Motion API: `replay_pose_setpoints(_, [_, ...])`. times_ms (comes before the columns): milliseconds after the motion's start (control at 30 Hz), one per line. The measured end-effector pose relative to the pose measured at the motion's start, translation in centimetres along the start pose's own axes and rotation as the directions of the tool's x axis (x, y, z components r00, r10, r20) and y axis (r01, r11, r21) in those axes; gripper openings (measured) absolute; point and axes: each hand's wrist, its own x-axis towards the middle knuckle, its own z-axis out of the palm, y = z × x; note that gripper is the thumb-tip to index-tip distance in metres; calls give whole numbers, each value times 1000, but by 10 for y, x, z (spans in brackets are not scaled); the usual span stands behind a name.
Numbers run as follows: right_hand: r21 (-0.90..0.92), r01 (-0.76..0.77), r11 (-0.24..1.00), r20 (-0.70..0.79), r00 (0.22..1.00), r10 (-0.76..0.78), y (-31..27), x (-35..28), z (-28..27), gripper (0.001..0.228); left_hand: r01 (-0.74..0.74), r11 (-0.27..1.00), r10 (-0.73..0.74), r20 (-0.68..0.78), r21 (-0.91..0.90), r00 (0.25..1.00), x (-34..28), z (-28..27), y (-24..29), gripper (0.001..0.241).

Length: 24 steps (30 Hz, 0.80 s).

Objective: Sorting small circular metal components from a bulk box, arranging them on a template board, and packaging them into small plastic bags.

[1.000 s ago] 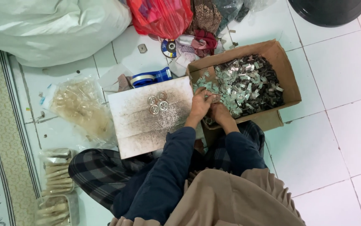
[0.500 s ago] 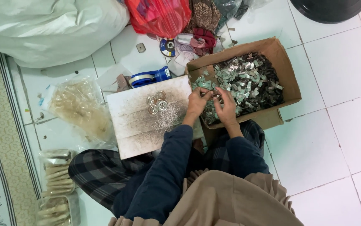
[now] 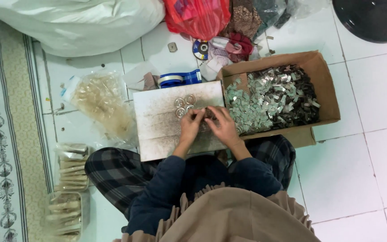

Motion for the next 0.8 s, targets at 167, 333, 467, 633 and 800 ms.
replay_pose_setpoints(167, [-80,8,997,90,996,-1,-24,-3,44,44,-101,948,187,-270,303,945,-20,-54,-21,24])
replay_pose_setpoints(333, [-261,68,963,122,992,-37,-31,2,49,46,-41,837,227,-279,546,933,-21,-53,-16,22])
replay_pose_setpoints(467, [-165,-60,984,184,979,91,-32,1,37,48,-17,850,204,-298,526,933,-20,-47,-11,28])
replay_pose_setpoints(633, [-79,-199,977,-12,980,198,3,6,-6,27,-252,816,389,-171,520,905,-18,-21,21,20])
replay_pose_setpoints(800, [-32,-421,907,-71,906,418,77,-13,-82,14,-566,721,537,193,399,821,10,54,26,18])
